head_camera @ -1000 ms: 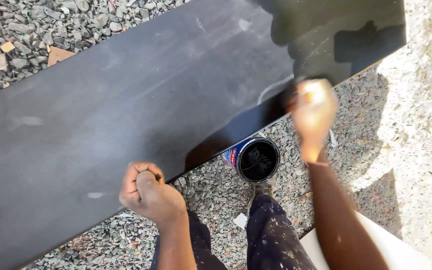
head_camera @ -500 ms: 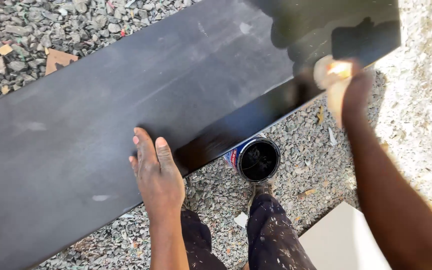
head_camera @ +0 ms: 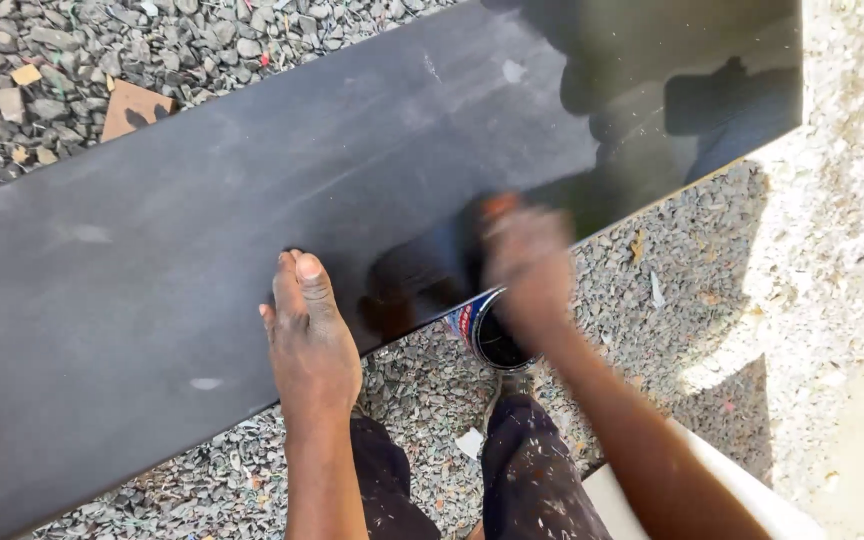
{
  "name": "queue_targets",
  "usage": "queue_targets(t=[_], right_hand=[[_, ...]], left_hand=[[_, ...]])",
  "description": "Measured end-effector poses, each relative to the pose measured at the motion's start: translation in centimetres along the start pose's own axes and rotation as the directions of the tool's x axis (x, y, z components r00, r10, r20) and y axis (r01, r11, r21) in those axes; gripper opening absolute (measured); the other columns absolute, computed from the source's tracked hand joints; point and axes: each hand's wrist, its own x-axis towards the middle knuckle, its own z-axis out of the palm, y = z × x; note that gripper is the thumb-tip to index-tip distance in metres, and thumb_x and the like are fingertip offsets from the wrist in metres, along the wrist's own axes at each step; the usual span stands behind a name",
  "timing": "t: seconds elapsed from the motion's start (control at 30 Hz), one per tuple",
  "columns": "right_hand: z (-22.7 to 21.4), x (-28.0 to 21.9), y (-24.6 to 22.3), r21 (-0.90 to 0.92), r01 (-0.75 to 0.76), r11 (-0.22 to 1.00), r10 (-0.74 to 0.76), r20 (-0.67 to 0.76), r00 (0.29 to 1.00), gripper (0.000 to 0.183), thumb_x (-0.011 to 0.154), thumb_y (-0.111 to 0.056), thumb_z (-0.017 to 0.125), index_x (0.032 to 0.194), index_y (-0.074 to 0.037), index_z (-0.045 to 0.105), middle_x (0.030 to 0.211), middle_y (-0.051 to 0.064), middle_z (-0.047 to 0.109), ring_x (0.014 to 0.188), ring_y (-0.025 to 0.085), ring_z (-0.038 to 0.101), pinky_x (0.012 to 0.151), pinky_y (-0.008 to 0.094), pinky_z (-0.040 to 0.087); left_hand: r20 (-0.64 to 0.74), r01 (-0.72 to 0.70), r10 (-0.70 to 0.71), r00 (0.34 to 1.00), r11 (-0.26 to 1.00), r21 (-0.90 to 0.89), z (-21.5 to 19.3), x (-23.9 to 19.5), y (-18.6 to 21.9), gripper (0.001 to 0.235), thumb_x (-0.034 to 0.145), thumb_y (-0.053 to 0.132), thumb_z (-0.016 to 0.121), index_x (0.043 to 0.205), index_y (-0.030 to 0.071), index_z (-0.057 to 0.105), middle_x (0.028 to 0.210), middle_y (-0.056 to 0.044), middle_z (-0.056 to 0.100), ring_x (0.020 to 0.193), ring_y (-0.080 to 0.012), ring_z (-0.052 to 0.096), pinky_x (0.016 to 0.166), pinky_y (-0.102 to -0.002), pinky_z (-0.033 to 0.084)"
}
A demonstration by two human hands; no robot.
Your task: Applying a dark stain to a long furniture component using a brush and repositioning the piece as needed.
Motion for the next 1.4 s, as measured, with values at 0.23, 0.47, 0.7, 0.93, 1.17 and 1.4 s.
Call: queue_targets(t=[0.23,0.47,0.7,0.93,1.17,1.4], right_hand=[[0.3,3.6,23.0,0.407,-0.450,0.795,0.411,0.183,0.893,0.032,0.087,0.012,0.057,0.105,-0.001,0.080,0.103,0.021,0.055,0.091,0.033,0.054,0.067,0.041,0.050],[-5.5,5.2,-5.0,0.694,-0.367,0.620,0.356,0.169,0.919,0.021,0.094,-0.007,0.054,0.086,-0.011,0.073,0.096,0.008,0.070,0.085,0.025,0.067,0.076,0.038,0.054],[-0.9,8.2,5.8,0.059,-0.794,0.605,0.602,0.619,0.505,0.036,0.089,-0.031,0.046,0.056,-0.021,0.055,0.055,-0.007,0.051,0.052,0.013,0.053,0.046,0.035,0.046],[1.9,7.6,20.8,0.374,-0.704,0.604,0.622,0.331,0.710,0.036,0.098,-0.005,0.078,0.132,-0.003,0.068,0.104,0.020,0.066,0.083,0.021,0.065,0.069,0.032,0.061],[-5.5,9.3,-5.9,0.520,-0.391,0.759,0.335,0.204,0.920,0.009,0.091,-0.032,0.067,0.087,-0.024,0.067,0.081,-0.004,0.066,0.074,0.020,0.064,0.065,0.035,0.052],[-2.2,8.9,9.4,0.229,-0.108,0.968,0.142,-0.139,0.980,0.011,0.104,-0.014,0.060,0.102,-0.006,0.069,0.074,0.013,0.052,0.064,0.044,0.059,0.062,0.052,0.051]], left_hand=[[0.042,-0.022,0.024,0.999,0.998,-0.053,0.2,0.7,-1.1,0.105,0.081,0.079,0.011,0.160,0.011,0.022,0.165,-0.001,0.036,0.158,-0.0382,0.006,0.126,-0.048,0.003],[0.004,-0.035,0.035,0.999,0.997,-0.067,0.5,1.1,-0.8,0.100,0.083,0.077,0.006,0.157,0.014,0.031,0.161,-0.005,0.042,0.155,-0.0420,0.015,0.126,-0.050,0.007],[-0.006,-0.003,0.002,1.000,0.995,-0.097,1.0,0.8,-0.8,0.102,0.081,0.078,0.008,0.159,0.015,0.028,0.166,0.000,0.035,0.157,-0.0409,0.007,0.125,-0.050,0.006],[0.003,-0.203,0.205,0.979,0.973,-0.108,1.4,1.2,-2.9,0.100,0.090,0.073,0.006,0.158,0.000,0.019,0.167,-0.011,0.029,0.157,-0.0333,0.012,0.126,-0.050,-0.002],[-0.047,-0.220,0.216,0.975,0.972,-0.087,1.5,1.1,-2.7,0.089,0.099,0.066,0.006,0.154,0.000,0.027,0.163,-0.014,0.038,0.153,-0.0315,0.029,0.127,-0.050,0.002],[-0.053,-0.189,0.185,0.981,0.979,-0.073,1.7,1.0,-2.4,0.089,0.101,0.069,0.006,0.154,0.001,0.029,0.163,-0.015,0.038,0.153,-0.0309,0.027,0.128,-0.049,0.003]])
